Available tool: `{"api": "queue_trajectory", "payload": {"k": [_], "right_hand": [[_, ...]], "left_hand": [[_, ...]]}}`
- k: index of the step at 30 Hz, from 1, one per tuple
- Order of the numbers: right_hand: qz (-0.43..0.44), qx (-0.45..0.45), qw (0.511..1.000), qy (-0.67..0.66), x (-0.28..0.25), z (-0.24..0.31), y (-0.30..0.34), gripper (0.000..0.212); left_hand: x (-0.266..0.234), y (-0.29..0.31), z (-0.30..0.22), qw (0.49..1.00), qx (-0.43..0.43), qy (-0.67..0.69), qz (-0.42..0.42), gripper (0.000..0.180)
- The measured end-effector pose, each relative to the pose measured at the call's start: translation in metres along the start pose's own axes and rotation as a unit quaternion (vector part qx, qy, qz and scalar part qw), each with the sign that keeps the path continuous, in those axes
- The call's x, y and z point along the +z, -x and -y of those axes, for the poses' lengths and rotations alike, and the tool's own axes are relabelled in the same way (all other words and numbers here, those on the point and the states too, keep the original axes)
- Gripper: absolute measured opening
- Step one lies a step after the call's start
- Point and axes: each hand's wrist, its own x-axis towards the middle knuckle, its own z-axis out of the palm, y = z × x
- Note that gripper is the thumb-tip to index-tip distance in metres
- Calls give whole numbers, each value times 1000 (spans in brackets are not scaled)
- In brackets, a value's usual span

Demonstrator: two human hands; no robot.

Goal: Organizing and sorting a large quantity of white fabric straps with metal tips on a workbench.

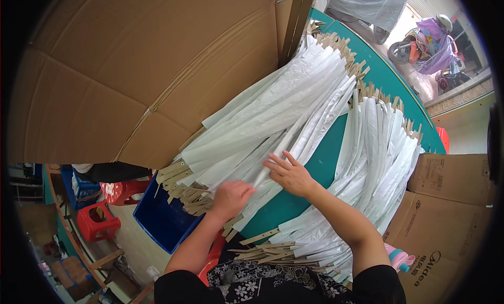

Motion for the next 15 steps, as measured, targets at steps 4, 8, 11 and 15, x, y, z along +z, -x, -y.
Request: {"api": "queue_trajectory", "payload": {"k": [4, 8, 11, 15], "right_hand": [[62, -39, 996, -52, -5, -7, 9, 15], [39, -58, 996, -47, -15, -6, 16, 24], [32, -25, 998, -54, -20, 0, 16, 27], [11, -7, 998, -67, -16, -1, 13, 23]], "left_hand": [[-12, -30, 12, 948, 23, -160, -275, 37], [-34, -48, 46, 929, 11, -280, -242, 49], [-34, -46, 45, 929, 25, -292, -227, 41], [-28, -42, 41, 925, 62, -307, -215, 32]]}}
